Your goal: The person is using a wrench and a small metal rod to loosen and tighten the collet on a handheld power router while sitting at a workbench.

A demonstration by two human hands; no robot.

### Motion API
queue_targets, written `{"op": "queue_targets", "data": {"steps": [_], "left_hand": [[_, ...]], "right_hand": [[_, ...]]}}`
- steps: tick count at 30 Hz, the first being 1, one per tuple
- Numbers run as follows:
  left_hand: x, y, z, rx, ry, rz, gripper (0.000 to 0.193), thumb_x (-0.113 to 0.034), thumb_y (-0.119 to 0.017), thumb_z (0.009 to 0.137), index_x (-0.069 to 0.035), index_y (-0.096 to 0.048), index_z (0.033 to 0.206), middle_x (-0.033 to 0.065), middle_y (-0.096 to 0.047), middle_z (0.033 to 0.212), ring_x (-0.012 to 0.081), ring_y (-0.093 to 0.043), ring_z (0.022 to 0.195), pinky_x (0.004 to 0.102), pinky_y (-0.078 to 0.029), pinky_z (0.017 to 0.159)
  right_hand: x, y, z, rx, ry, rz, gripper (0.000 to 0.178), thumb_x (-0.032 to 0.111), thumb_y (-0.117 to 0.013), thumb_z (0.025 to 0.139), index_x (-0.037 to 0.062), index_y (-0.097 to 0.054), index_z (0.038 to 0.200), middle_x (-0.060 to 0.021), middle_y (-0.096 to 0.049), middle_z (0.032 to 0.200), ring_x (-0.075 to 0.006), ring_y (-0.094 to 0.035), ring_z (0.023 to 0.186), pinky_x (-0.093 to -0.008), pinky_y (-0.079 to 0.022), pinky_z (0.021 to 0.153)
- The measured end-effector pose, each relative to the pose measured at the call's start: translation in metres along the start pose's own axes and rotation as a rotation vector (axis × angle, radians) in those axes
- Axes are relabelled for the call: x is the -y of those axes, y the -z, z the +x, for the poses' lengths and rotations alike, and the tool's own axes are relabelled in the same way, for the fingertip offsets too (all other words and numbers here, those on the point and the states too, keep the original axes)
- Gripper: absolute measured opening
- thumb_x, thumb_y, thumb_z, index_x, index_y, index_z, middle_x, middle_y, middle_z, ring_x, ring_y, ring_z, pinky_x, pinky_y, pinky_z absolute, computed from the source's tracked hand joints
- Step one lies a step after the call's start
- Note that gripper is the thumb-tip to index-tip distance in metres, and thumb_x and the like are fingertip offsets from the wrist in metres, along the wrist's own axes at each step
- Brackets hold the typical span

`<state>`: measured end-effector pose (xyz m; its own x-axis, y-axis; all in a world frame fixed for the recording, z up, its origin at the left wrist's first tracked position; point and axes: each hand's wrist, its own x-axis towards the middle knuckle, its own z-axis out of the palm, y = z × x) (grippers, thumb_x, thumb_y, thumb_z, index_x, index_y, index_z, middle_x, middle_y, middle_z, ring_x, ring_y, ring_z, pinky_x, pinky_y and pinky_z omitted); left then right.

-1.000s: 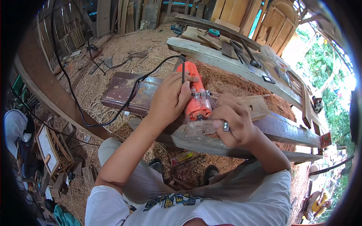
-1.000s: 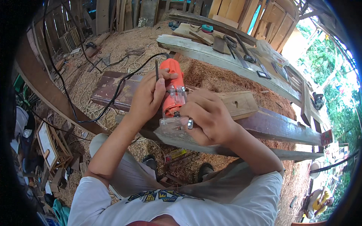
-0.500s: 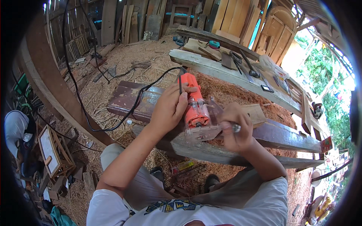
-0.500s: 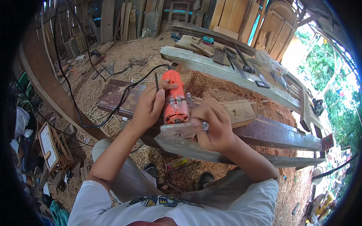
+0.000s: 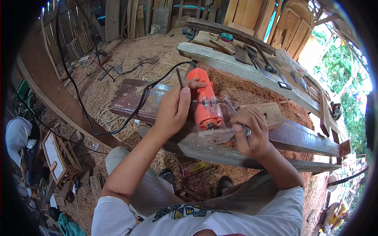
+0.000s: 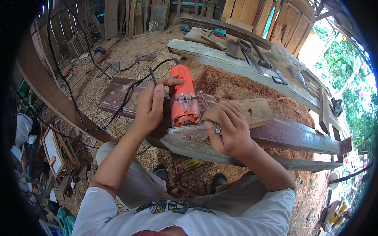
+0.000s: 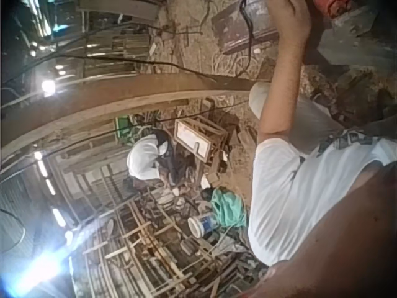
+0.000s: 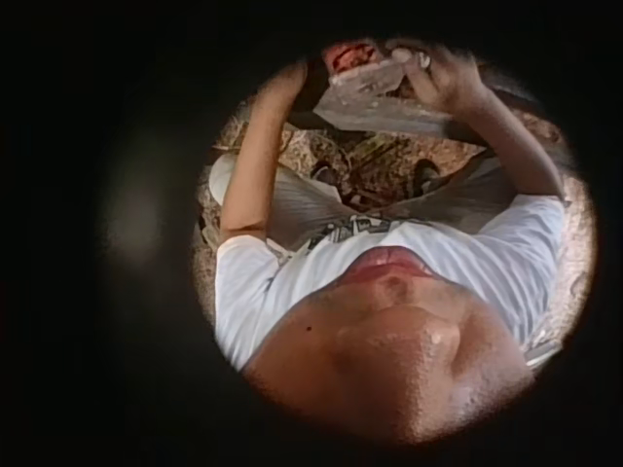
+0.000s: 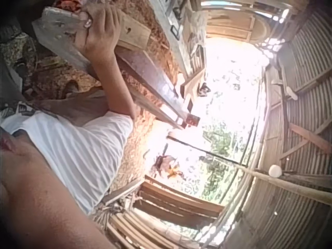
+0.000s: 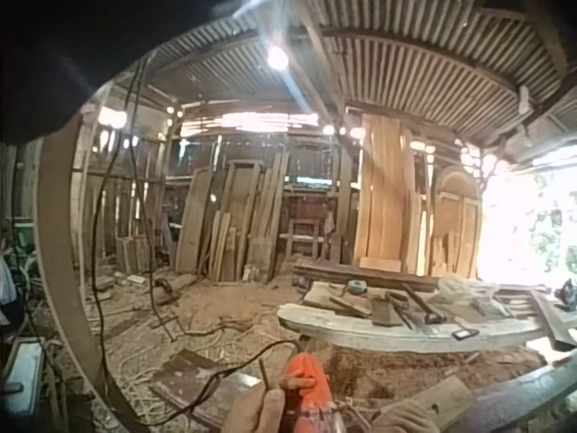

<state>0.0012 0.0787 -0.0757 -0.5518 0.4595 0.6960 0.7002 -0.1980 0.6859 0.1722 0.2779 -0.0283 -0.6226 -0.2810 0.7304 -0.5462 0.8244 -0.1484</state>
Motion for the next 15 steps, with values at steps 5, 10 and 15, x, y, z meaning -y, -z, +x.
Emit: {"op": "queue_targets", "data": {"steps": [5, 10, 15], "left_hand": [[0.0, 0.002, -0.004, -0.024, -0.016, 0.006, 0.038, -0.018, -0.033, 0.116, 0.004, -0.062, 0.106, 0.0183, -0.076, 0.123, 0.0298, -0.069, 0.122, 0.0419, -0.048, 0.11], [0.011, 0.001, -0.008, -0.09, -0.088, -0.085, 0.041, -0.022, -0.037, 0.117, 0.002, -0.07, 0.121, 0.0161, -0.075, 0.115, 0.0255, -0.071, 0.107, 0.0376, -0.053, 0.097], [0.012, 0.0, -0.01, -0.103, -0.073, -0.106, 0.039, -0.022, -0.037, 0.117, 0.002, -0.066, 0.106, 0.0107, -0.076, 0.111, 0.0154, -0.061, 0.087, 0.0323, -0.051, 0.084]], "right_hand": [[0.003, -0.004, 0.001, -0.014, -0.058, 0.081, 0.011, 0.002, -0.066, 0.093, 0.0035, -0.061, 0.103, -0.014, -0.068, 0.094, -0.0353, -0.066, 0.085, -0.0449, -0.051, 0.082], [0.007, -0.002, -0.006, -0.14, -0.249, 0.187, 0.007, 0.005, -0.063, 0.102, 0.0014, -0.064, 0.107, -0.0134, -0.068, 0.095, -0.0311, -0.066, 0.083, -0.0411, -0.051, 0.083], [0.004, -0.004, -0.01, -0.196, -0.306, 0.271, 0.009, 0.007, -0.064, 0.104, 0.0016, -0.065, 0.111, -0.0143, -0.069, 0.097, -0.0298, -0.067, 0.085, -0.0395, -0.053, 0.083]]}}
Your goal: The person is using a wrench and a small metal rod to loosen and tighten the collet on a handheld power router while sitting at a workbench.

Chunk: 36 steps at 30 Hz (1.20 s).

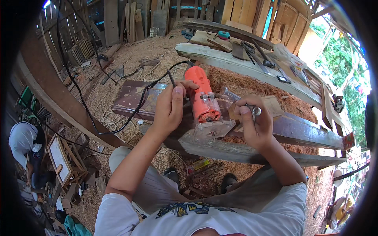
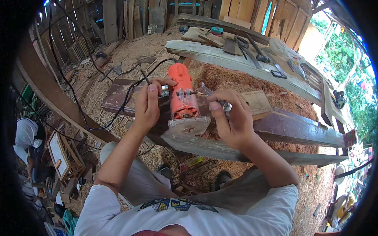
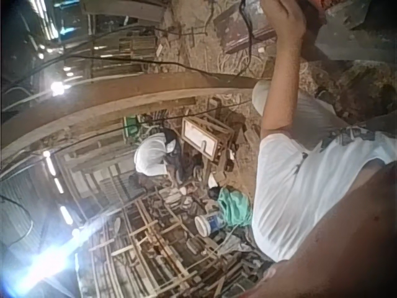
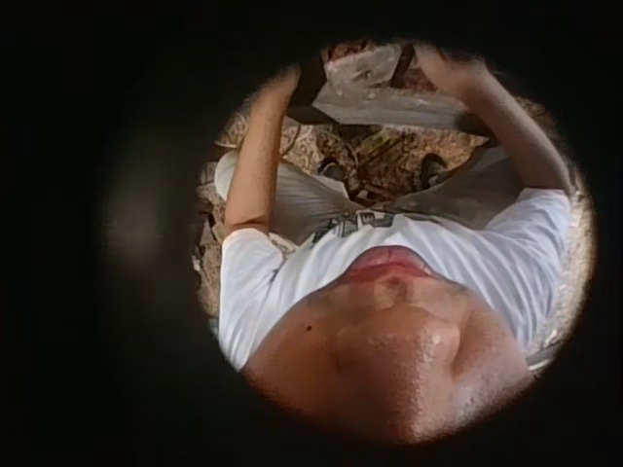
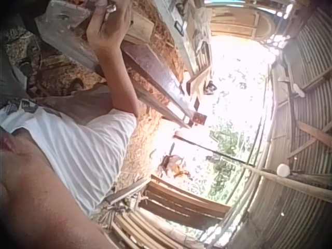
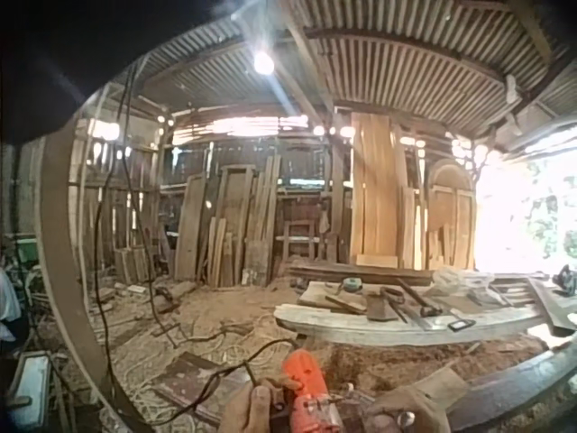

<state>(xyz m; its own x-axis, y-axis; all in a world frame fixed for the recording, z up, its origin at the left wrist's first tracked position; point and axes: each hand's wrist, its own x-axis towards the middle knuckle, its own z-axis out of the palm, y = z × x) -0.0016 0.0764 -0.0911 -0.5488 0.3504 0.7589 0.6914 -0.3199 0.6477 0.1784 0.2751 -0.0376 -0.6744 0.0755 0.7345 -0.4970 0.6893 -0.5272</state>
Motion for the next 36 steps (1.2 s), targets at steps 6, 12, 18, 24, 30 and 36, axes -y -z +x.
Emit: {"op": "queue_targets", "data": {"steps": [6, 12, 18, 24, 30, 36], "left_hand": [[-0.003, 0.001, -0.001, 0.002, -0.001, 0.048, 0.036, -0.022, -0.037, 0.117, 0.001, -0.059, 0.099, 0.0132, -0.077, 0.108, 0.0168, -0.063, 0.087, 0.0331, -0.052, 0.084], [-0.01, -0.004, -0.002, -0.008, -0.022, 0.029, 0.035, -0.023, -0.038, 0.118, 0.001, -0.058, 0.102, 0.0158, -0.074, 0.103, 0.0181, -0.06, 0.086, 0.0339, -0.05, 0.083], [-0.014, 0.006, -0.006, -0.02, 0.039, -0.038, 0.031, -0.024, -0.038, 0.118, -0.004, -0.047, 0.097, 0.0078, -0.054, 0.092, 0.0168, -0.05, 0.086, 0.0334, -0.044, 0.086], [-0.013, 0.007, 0.016, 0.006, 0.055, -0.045, 0.027, -0.024, -0.041, 0.117, -0.005, -0.049, 0.1, 0.0057, -0.055, 0.095, 0.0155, -0.051, 0.089, 0.0326, -0.044, 0.09], [0.009, -0.006, 0.073, 0.056, 0.211, 0.099, 0.022, -0.022, -0.064, 0.11, -0.002, -0.057, 0.115, 0.0042, -0.06, 0.103, 0.013, -0.061, 0.102, 0.0304, -0.05, 0.094], [0.062, -0.021, 0.07, -0.067, 0.151, 0.232, 0.052, -0.039, -0.083, 0.092, 0.004, -0.064, 0.114, 0.0118, -0.065, 0.097, 0.0191, -0.062, 0.081, 0.0357, -0.053, 0.074]], "right_hand": [[0.001, 0.004, 0.003, 0.056, -0.049, -0.082, 0.01, 0.008, -0.067, 0.103, 0.0029, -0.066, 0.112, -0.0149, -0.071, 0.102, -0.0327, -0.07, 0.091, -0.0406, -0.054, 0.085], [0.003, 0.013, 0.012, 0.025, 0.204, -0.186, 0.01, 0.007, -0.072, 0.097, 0.0046, -0.068, 0.106, -0.0127, -0.07, 0.1, -0.0321, -0.066, 0.09, -0.0412, -0.053, 0.085], [0.022, 0.024, 0.019, -0.054, 0.412, -0.342, 0.01, 0.003, -0.072, 0.093, 0.0047, -0.066, 0.1, -0.0113, -0.061, 0.109, -0.027, -0.06, 0.091, -0.0391, -0.05, 0.083], [0.042, 0.018, 0.015, 0.012, 0.112, 0.158, 0.012, 0.005, -0.053, 0.11, -0.0008, -0.058, 0.102, -0.0102, -0.06, 0.088, -0.0183, -0.059, 0.078, -0.0328, -0.05, 0.076], [0.052, 0.007, -0.008, 0.113, -0.334, 0.104, 0.008, 0.008, -0.059, 0.11, 0.0018, -0.061, 0.104, -0.0049, -0.06, 0.084, -0.0139, -0.054, 0.075, -0.0299, -0.046, 0.069], [0.036, -0.007, -0.04, 0.079, -0.285, -0.112, 0.03, 0.009, -0.077, 0.094, 0.0046, -0.059, 0.118, -0.0074, -0.055, 0.091, -0.0152, -0.051, 0.072, -0.0299, -0.043, 0.063]]}}
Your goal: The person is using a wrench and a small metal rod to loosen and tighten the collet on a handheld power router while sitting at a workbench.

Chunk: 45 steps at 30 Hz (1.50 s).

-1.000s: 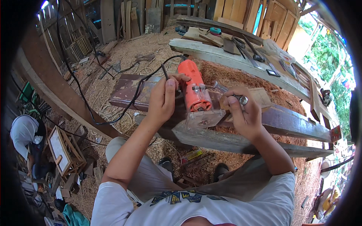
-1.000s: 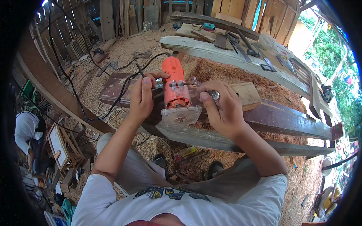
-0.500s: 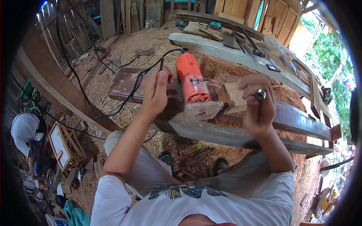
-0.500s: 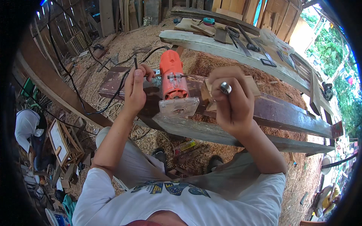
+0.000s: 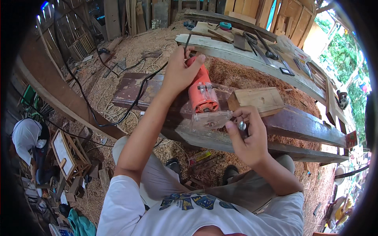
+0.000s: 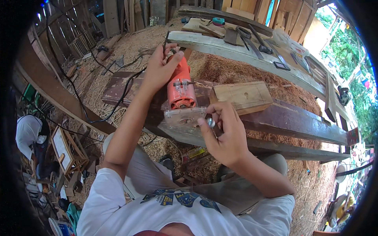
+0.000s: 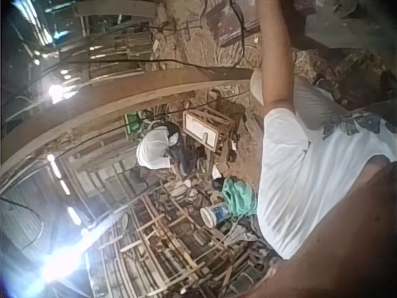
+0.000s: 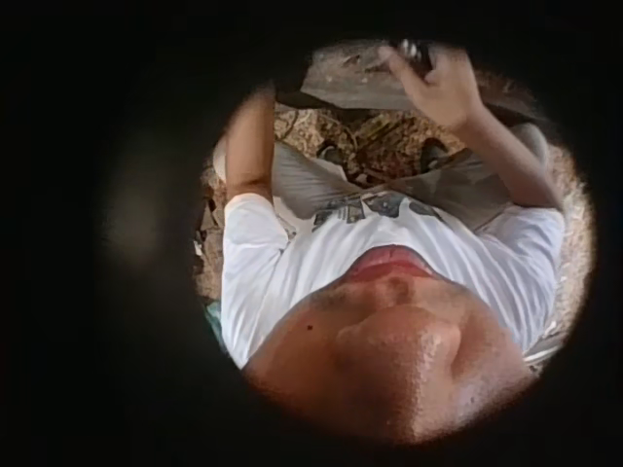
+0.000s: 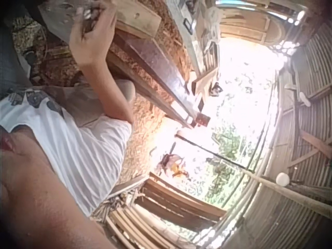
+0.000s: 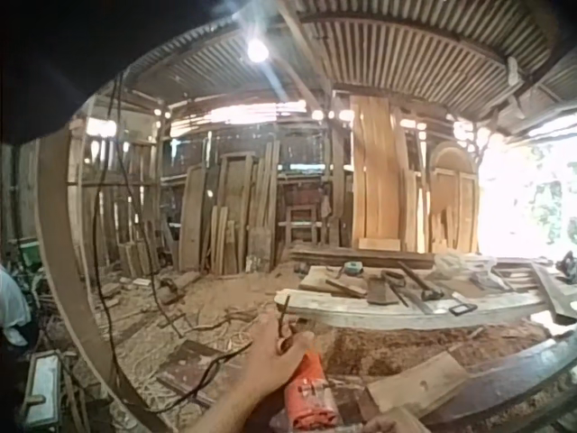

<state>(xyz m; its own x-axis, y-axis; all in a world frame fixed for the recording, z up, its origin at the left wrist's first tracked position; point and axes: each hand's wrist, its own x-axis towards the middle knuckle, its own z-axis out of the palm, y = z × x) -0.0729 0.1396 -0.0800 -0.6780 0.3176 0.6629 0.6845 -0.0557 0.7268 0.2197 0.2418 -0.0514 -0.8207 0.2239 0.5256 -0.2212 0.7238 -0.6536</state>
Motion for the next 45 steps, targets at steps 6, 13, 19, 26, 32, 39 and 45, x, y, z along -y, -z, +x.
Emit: {"op": "queue_targets", "data": {"steps": [6, 13, 19, 26, 32, 39, 45], "left_hand": [[-0.018, -0.002, -0.017, 0.136, 0.118, -0.114, 0.061, -0.037, -0.084, 0.09, 0.007, -0.059, 0.123, 0.0159, -0.067, 0.113, 0.0207, -0.064, 0.103, 0.0351, -0.055, 0.092], [-0.01, 0.014, -0.019, 0.231, 0.114, -0.227, 0.068, -0.026, -0.082, 0.098, 0.005, -0.049, 0.149, 0.0123, -0.062, 0.139, 0.0142, -0.061, 0.123, 0.0328, -0.052, 0.106], [-0.015, 0.012, -0.021, 0.273, 0.199, -0.304, 0.065, -0.023, -0.079, 0.1, 0.005, -0.047, 0.15, 0.0124, -0.06, 0.145, 0.0131, -0.061, 0.123, 0.0307, -0.052, 0.105], [-0.014, 0.006, -0.02, 0.269, 0.23, -0.244, 0.054, -0.017, -0.073, 0.101, 0.005, -0.047, 0.143, 0.0139, -0.054, 0.152, 0.0135, -0.057, 0.126, 0.0305, -0.05, 0.106], [-0.025, 0.007, -0.02, 0.254, 0.248, -0.297, 0.062, -0.018, -0.074, 0.097, 0.005, -0.044, 0.147, 0.0141, -0.054, 0.151, 0.0154, -0.055, 0.129, 0.0321, -0.048, 0.109], [-0.031, 0.006, -0.022, 0.256, 0.337, -0.397, 0.067, -0.016, -0.075, 0.096, 0.005, -0.043, 0.151, 0.0123, -0.055, 0.149, 0.0165, -0.056, 0.13, 0.0323, -0.049, 0.109], [-0.027, 0.003, -0.022, 0.201, 0.32, -0.48, 0.061, -0.014, -0.076, 0.095, 0.004, -0.047, 0.146, 0.0104, -0.055, 0.148, 0.016, -0.056, 0.129, 0.0321, -0.049, 0.108]], "right_hand": [[0.004, -0.004, -0.001, 0.027, 0.013, -0.065, 0.035, 0.008, -0.066, 0.1, 0.0023, -0.057, 0.134, -0.015, -0.061, 0.109, -0.0282, -0.062, 0.079, -0.035, -0.051, 0.071], [-0.002, -0.013, -0.002, 0.177, -0.105, 0.078, 0.032, 0.013, -0.057, 0.109, 0.0026, -0.054, 0.139, -0.0185, -0.066, 0.116, -0.0312, -0.068, 0.095, -0.036, -0.054, 0.082], [-0.009, -0.019, -0.002, 0.265, -0.28, 0.401, 0.033, 0.02, -0.048, 0.115, 0.0035, -0.05, 0.144, -0.0136, -0.066, 0.12, -0.0181, -0.063, 0.109, -0.0343, -0.049, 0.1], [-0.021, -0.026, -0.007, 0.34, -0.365, 0.544, 0.036, 0.025, -0.045, 0.117, 0.0016, -0.05, 0.144, -0.0131, -0.064, 0.129, -0.0195, -0.061, 0.117, -0.0361, -0.046, 0.107], [-0.027, -0.035, -0.009, 0.313, -0.212, 0.629, 0.031, 0.016, -0.042, 0.117, 0.0012, -0.045, 0.144, -0.0144, -0.063, 0.126, -0.0173, -0.066, 0.104, -0.0373, -0.052, 0.099], [-0.032, -0.039, -0.011, 0.272, -0.098, 0.574, 0.03, 0.007, -0.045, 0.114, 0.0045, -0.037, 0.144, -0.0132, -0.065, 0.114, -0.0169, -0.066, 0.101, -0.0372, -0.053, 0.096], [-0.04, -0.038, -0.01, 0.302, -0.064, 0.617, 0.03, 0.008, -0.045, 0.115, 0.0046, -0.037, 0.144, -0.0109, -0.066, 0.107, -0.0168, -0.066, 0.1, -0.0369, -0.051, 0.098]]}}
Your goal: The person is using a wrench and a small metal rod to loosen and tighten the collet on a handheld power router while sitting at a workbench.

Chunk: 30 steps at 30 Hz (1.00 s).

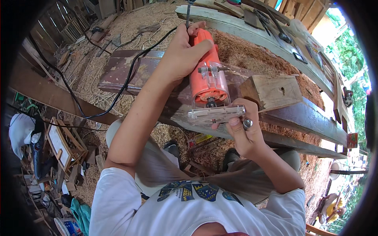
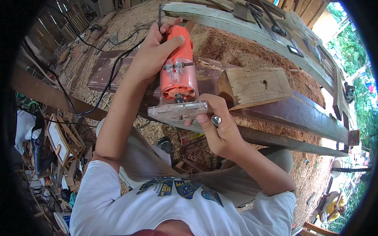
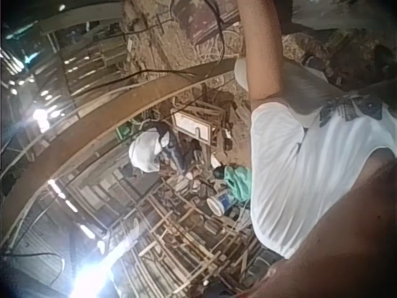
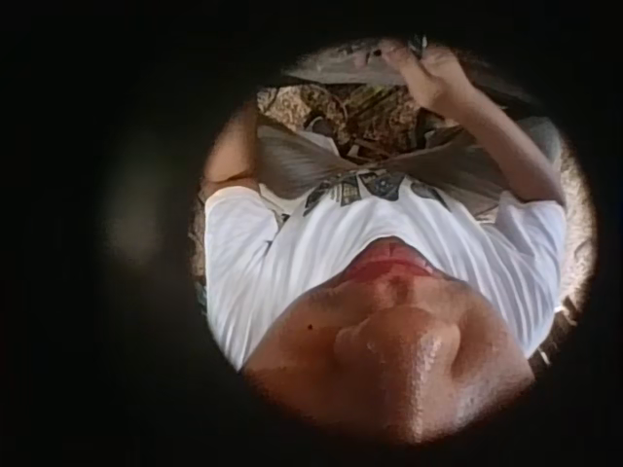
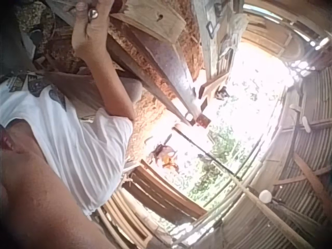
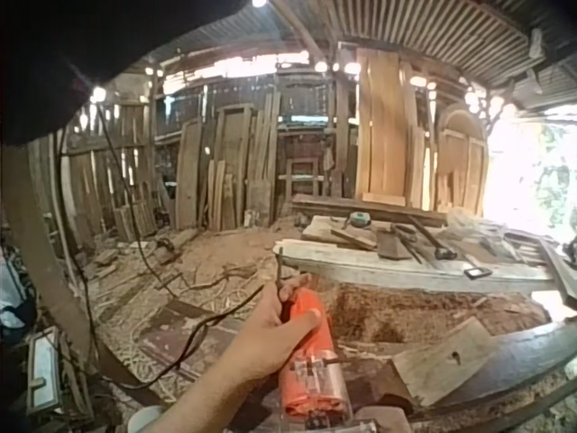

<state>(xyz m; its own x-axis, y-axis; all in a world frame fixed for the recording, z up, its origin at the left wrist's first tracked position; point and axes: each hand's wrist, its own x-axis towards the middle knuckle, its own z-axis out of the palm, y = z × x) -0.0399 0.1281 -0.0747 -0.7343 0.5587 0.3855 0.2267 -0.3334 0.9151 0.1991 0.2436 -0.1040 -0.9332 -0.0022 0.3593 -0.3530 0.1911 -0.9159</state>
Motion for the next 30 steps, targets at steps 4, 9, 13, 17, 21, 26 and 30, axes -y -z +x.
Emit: {"op": "queue_targets", "data": {"steps": [4, 9, 13, 17, 21, 26, 30], "left_hand": [[0.0035, 0.0011, 0.0029, 0.007, 0.001, -0.023, 0.056, -0.011, -0.076, 0.095, 0.002, -0.049, 0.142, 0.0095, -0.055, 0.148, 0.015, -0.055, 0.129, 0.0315, -0.049, 0.108], [0.0025, 0.001, 0.0031, 0.0, -0.014, -0.016, 0.055, -0.009, -0.075, 0.095, 0.002, -0.049, 0.141, 0.0094, -0.056, 0.148, 0.0142, -0.057, 0.127, 0.0315, -0.052, 0.106], [0.0052, 0.0019, 0.0056, -0.004, -0.022, -0.04, 0.054, -0.008, -0.077, 0.094, 0.002, -0.048, 0.139, 0.0106, -0.059, 0.146, 0.0143, -0.06, 0.122, 0.0318, -0.056, 0.1], [0.0012, 0.0004, 0.0044, -0.001, -0.004, -0.091, 0.049, -0.006, -0.078, 0.093, 0.002, -0.049, 0.132, 0.0113, -0.062, 0.143, 0.0148, -0.063, 0.118, 0.0324, -0.058, 0.097], [0.0002, 0.0005, 0.0038, 0.004, -0.01, -0.079, 0.047, -0.005, -0.078, 0.093, 0.001, -0.05, 0.13, 0.0113, -0.062, 0.143, 0.0148, -0.064, 0.115, 0.0326, -0.059, 0.096], [-0.0001, -0.0015, 0.0052, -0.008, 0.001, -0.06, 0.046, -0.004, -0.078, 0.093, 0.002, -0.051, 0.13, 0.0098, -0.062, 0.138, 0.0143, -0.065, 0.114, 0.0325, -0.06, 0.095], [0.0051, -0.0004, 0.0073, -0.003, -0.037, -0.064, 0.045, -0.004, -0.077, 0.093, 0.002, -0.052, 0.13, 0.0089, -0.063, 0.135, 0.014, -0.066, 0.111, 0.0321, -0.061, 0.091]], "right_hand": [[-0.004, 0.002, -0.0014, 0.018, -0.017, 0.022, 0.03, 0.009, -0.045, 0.115, 0.0041, -0.038, 0.143, -0.0112, -0.066, 0.107, -0.0165, -0.065, 0.099, -0.0367, -0.051, 0.097], [-0.002, -0.0019, -0.0003, 0.006, 0.007, 0.0, 0.031, 0.009, -0.046, 0.115, 0.0037, -0.038, 0.144, -0.0117, -0.066, 0.108, -0.0159, -0.065, 0.097, -0.0363, -0.051, 0.095], [-0.0042, -0.0026, -0.0011, 0.007, 0.003, 0.05, 0.031, 0.009, -0.046, 0.115, 0.0036, -0.037, 0.144, -0.0122, -0.066, 0.11, -0.0159, -0.065, 0.097, -0.0362, -0.052, 0.095], [-0.0061, -0.0006, -0.003, 0.0, -0.007, 0.041, 0.032, 0.008, -0.047, 0.114, 0.0034, -0.037, 0.145, -0.0126, -0.066, 0.111, -0.0163, -0.065, 0.097, -0.0363, -0.051, 0.096], [-0.0065, -0.0013, -0.0016, 0.003, 0.037, 0.01, 0.033, 0.009, -0.048, 0.114, 0.003, -0.037, 0.145, -0.0122, -0.066, 0.111, -0.0162, -0.065, 0.097, -0.0363, -0.051, 0.096], [-0.0088, -0.0015, -0.0031, -0.013, 0.041, -0.002, 0.034, 0.009, -0.049, 0.114, 0.0025, -0.037, 0.145, -0.0117, -0.066, 0.109, -0.0163, -0.065, 0.098, -0.0366, -0.051, 0.096], [-0.0091, -0.0051, -0.0046, -0.034, 0.039, 0.024, 0.035, 0.008, -0.049, 0.114, 0.0021, -0.036, 0.146, -0.0116, -0.067, 0.107, -0.0172, -0.066, 0.099, -0.0375, -0.051, 0.098]]}}
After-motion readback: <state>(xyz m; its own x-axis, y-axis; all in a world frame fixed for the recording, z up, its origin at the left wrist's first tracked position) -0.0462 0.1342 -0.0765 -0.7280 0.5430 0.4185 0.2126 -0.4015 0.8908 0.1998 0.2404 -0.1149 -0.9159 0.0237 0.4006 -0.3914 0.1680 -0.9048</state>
